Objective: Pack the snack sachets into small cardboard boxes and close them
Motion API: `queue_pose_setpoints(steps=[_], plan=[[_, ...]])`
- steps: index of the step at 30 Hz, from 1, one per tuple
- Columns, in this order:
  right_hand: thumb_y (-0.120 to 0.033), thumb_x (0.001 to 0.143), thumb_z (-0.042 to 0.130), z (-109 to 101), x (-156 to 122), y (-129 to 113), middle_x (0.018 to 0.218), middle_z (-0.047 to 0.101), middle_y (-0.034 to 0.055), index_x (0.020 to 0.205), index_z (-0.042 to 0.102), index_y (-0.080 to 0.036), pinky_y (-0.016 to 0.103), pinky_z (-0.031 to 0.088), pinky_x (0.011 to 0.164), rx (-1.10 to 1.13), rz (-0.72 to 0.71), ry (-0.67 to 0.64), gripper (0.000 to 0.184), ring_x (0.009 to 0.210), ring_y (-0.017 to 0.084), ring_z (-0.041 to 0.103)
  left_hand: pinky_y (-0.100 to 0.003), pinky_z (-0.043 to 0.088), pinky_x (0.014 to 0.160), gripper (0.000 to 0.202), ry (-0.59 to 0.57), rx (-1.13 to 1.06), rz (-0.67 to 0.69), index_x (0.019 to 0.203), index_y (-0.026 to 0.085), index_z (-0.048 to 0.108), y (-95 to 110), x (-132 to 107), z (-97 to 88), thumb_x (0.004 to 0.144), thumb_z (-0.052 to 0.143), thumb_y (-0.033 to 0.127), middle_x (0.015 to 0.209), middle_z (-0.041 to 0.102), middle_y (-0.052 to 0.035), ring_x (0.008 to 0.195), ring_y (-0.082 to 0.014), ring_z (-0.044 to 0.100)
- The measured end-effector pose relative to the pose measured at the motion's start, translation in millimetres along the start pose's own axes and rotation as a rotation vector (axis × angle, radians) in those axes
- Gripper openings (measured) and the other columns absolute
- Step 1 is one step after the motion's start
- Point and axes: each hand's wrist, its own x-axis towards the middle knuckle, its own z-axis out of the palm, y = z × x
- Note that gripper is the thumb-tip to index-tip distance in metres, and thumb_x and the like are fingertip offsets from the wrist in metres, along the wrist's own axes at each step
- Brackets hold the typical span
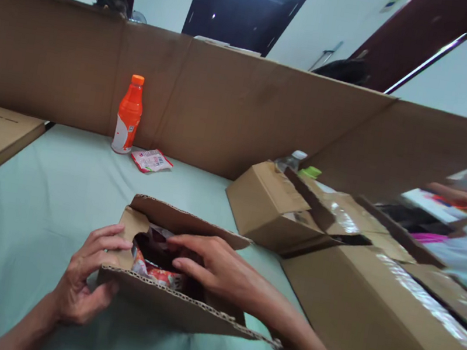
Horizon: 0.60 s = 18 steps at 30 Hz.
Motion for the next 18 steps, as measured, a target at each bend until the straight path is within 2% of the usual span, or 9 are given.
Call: queue_pose_setpoints(steps=[2,6,9,12,15,18], plan=[[-0.025,0.094,0.061,7,6,0,0.12,0.076,0.0088,0.127,0.071,-0.023,0.039,0.055,0.093,-0.077,0.004,0.025,0.035,0.106,0.025,0.072,-0.05,0.046,0.107,0.01,0.004,0.005,0.006,0.1,0.021,0.059,-2,-1,0.9,0.092,0.058,0.015,0.124,0.067,-0.0105,0.136,-0.0303,0.05],[-0.022,0.094,0.061,9,10,-14,0.105,0.077,0.008,0.118,0.072,-0.022,0.03,0.051,0.072,-0.307,-0.01,0.109,0.026,0.088,0.022,0.073,-0.05,0.047,0.106,0.006,0.013,0.012,0.011,0.102,0.022,0.06,-2,-3,1.7,0.097,0.058,0.022,0.123,0.067,-0.0112,0.135,-0.0304,0.05],[-0.018,0.094,0.062,5,16,-23,0.093,0.076,0.0071,0.101,0.074,-0.021,0.028,0.043,0.062,-0.462,0.083,0.02,0.015,0.081,0.021,0.072,-0.05,0.046,0.107,0.007,0.019,0.011,0.014,0.103,0.021,0.06,-3,-2,1.7,0.099,0.059,0.027,0.124,0.067,-0.0119,0.136,-0.0308,0.05],[-0.014,0.096,0.056,6,21,-24,0.085,0.075,0.0071,0.087,0.074,-0.019,0.028,0.038,0.059,-0.512,0.117,-0.05,0.021,0.075,0.02,0.07,-0.047,0.045,0.109,0.01,0.032,0.016,0.026,0.103,0.021,0.06,-4,0,1.8,0.102,0.056,0.03,0.122,0.067,-0.011,0.136,-0.0282,0.05],[-0.011,0.093,0.053,14,19,-16,0.079,0.074,0.0057,0.08,0.073,-0.019,0.027,0.037,0.059,-0.444,0.044,0.055,0.026,0.07,0.017,0.068,-0.043,0.045,0.109,0.011,0.034,0.038,0.034,0.102,0.021,0.062,-4,1,2.2,0.104,0.053,0.028,0.117,0.069,-0.0093,0.134,-0.025,0.052],[-0.011,0.09,0.052,21,12,-8,0.075,0.073,0.0038,0.08,0.073,-0.018,0.025,0.041,0.06,-0.234,-0.092,0.258,0.025,0.067,0.015,0.067,-0.043,0.047,0.109,0.013,0.031,0.064,0.034,0.105,0.021,0.064,-4,1,3.2,0.104,0.053,0.029,0.112,0.069,-0.0086,0.131,-0.0252,0.053]])
